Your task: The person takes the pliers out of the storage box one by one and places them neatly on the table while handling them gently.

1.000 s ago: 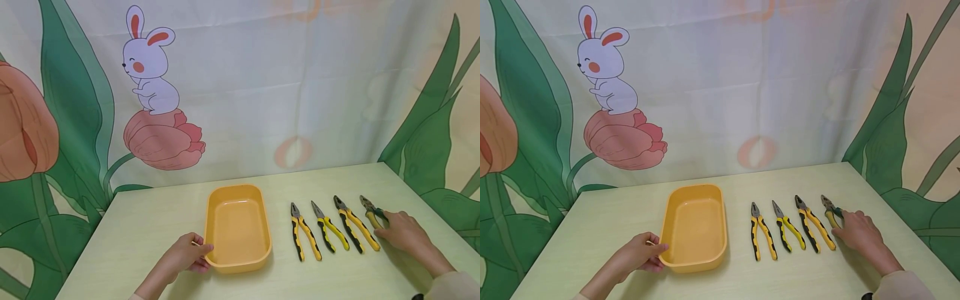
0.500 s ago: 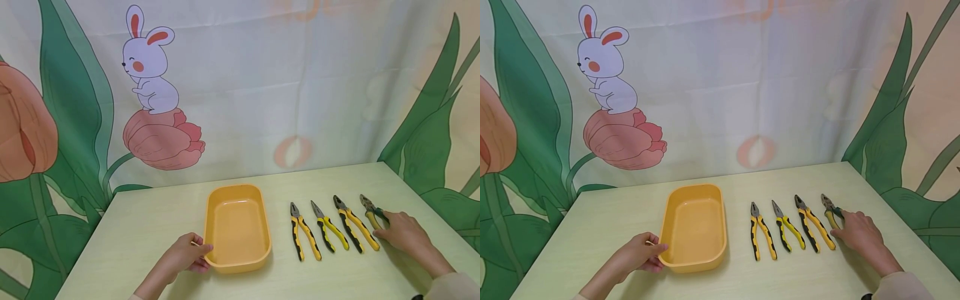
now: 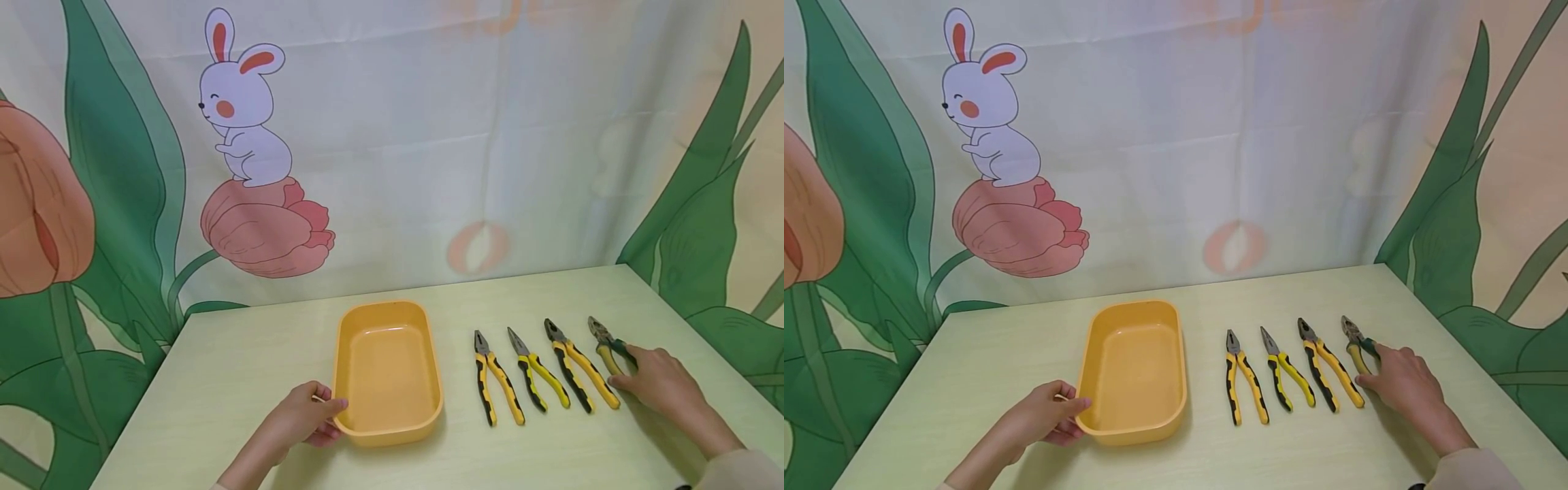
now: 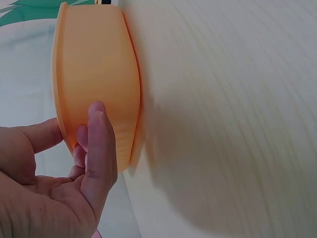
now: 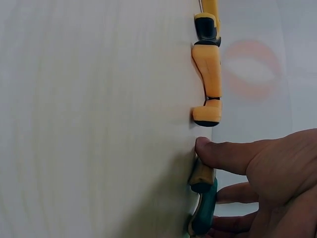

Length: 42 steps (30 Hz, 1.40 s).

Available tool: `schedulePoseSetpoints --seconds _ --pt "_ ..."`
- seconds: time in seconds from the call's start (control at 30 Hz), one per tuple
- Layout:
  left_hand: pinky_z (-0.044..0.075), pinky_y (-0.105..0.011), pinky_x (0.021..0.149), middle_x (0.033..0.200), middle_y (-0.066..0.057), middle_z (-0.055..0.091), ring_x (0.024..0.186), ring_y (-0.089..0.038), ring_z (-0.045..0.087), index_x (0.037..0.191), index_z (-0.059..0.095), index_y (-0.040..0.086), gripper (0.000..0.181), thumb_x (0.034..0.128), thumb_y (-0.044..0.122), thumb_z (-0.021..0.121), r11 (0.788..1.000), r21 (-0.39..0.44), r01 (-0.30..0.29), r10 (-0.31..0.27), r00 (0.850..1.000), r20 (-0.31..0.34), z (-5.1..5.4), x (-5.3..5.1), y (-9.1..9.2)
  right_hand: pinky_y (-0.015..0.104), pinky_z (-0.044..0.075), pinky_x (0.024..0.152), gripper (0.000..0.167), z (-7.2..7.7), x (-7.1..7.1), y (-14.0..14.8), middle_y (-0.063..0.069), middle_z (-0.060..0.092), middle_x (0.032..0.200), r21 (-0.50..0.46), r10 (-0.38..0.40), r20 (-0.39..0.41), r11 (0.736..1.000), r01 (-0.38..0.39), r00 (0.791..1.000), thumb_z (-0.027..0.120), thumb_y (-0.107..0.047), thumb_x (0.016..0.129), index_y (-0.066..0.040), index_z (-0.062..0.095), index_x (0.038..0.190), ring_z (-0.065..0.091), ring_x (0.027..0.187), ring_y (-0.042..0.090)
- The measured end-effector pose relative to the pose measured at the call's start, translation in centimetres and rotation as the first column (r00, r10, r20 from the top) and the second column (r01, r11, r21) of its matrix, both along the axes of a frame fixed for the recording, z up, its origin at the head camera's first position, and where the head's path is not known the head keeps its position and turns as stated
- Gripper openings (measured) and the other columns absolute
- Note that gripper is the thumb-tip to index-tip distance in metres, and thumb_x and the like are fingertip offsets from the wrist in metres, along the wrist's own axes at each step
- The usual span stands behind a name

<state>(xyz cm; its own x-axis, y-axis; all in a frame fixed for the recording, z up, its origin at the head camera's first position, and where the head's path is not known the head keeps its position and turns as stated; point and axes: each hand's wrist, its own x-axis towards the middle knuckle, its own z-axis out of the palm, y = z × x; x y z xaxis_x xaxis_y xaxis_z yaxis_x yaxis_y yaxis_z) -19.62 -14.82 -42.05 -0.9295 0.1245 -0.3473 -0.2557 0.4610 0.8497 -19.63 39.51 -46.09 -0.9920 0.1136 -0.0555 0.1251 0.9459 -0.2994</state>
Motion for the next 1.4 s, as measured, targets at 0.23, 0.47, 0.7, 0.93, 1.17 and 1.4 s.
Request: schedulePoseSetpoints --seconds 0.23,0.47,0.7,0.93,1.17,1.4 --pt "0.063 -0.036 0.063 0.080 -0.014 0.067 0.066 -0.021 0.068 0.107 0.051 -0.002 0.026 0.1012 0.017 0.068 1.000 -0.002 0.004 -0.004 1.000 -0.005 -0.2 -0.1 -0.2 0.068 0.050 0.088 0.083 -0.2 -0.1 -0.2 0.048 0.051 0.121 0.014 -0.029 0.022 0.999 0.029 0.999 0.078 -0.037 0.092 0.025 0.043 0.136 0.053 0.110 0.061" --pt "0.063 -0.036 0.063 0.082 -0.014 0.066 0.068 -0.022 0.068 0.106 0.053 -0.001 0.026 0.1010 0.019 0.068 1.000 -0.013 -0.016 0.016 1.000 -0.010 -0.2 0.1 -0.4 0.066 0.052 0.084 0.084 -0.3 -0.2 -0.2 0.046 0.051 0.116 0.012 -0.028 0.020 1.000 0.027 0.999 0.077 -0.039 0.092 0.024 0.043 0.136 0.055 0.107 0.060" --pt "0.063 -0.036 0.064 0.082 -0.013 0.066 0.068 -0.023 0.067 0.105 0.053 0.000 0.026 0.1010 0.021 0.068 1.000 -0.011 -0.019 0.019 1.000 -0.008 -0.2 0.1 -0.4 0.067 0.051 0.085 0.085 -0.1 -0.3 -0.2 0.046 0.051 0.116 0.012 -0.031 0.038 0.999 0.031 0.999 0.076 -0.041 0.093 0.024 0.042 0.137 0.054 0.107 0.060" --pt "0.063 -0.036 0.065 0.082 -0.013 0.065 0.067 -0.022 0.066 0.106 0.052 0.000 0.026 0.1025 0.022 0.066 1.000 0.006 -0.015 0.015 1.000 -0.006 -0.6 0.1 -0.5 0.068 0.050 0.085 0.088 -0.1 -0.3 -0.2 0.048 0.049 0.119 0.002 -0.028 0.056 1.000 0.028 0.998 0.073 -0.045 0.094 0.023 0.041 0.139 0.052 0.109 0.062" --pt "0.063 -0.037 0.068 0.085 -0.012 0.064 0.070 -0.022 0.067 0.110 0.051 -0.001 0.032 0.1047 0.028 0.063 0.999 0.046 0.025 -0.025 0.999 -0.022 -1.2 0.1 -1.1 0.069 0.050 0.078 0.085 0.2 0.0 -0.3 0.047 0.049 0.119 -0.001 -0.038 0.055 0.999 0.038 0.998 0.067 -0.048 0.097 0.020 0.041 0.140 0.051 0.108 0.062" --pt "0.062 -0.039 0.072 0.091 -0.012 0.061 0.080 -0.025 0.066 0.109 0.055 -0.002 0.033 0.1060 0.030 0.061 0.999 0.034 0.003 -0.001 0.999 -0.035 -1.2 0.1 -1.1 0.075 0.047 0.085 0.082 0.6 0.4 -1.0 0.050 0.047 0.126 -0.011 0.012 -0.010 1.000 -0.012 1.000 0.064 -0.045 0.101 0.024 0.040 0.138 0.047 0.113 0.067"
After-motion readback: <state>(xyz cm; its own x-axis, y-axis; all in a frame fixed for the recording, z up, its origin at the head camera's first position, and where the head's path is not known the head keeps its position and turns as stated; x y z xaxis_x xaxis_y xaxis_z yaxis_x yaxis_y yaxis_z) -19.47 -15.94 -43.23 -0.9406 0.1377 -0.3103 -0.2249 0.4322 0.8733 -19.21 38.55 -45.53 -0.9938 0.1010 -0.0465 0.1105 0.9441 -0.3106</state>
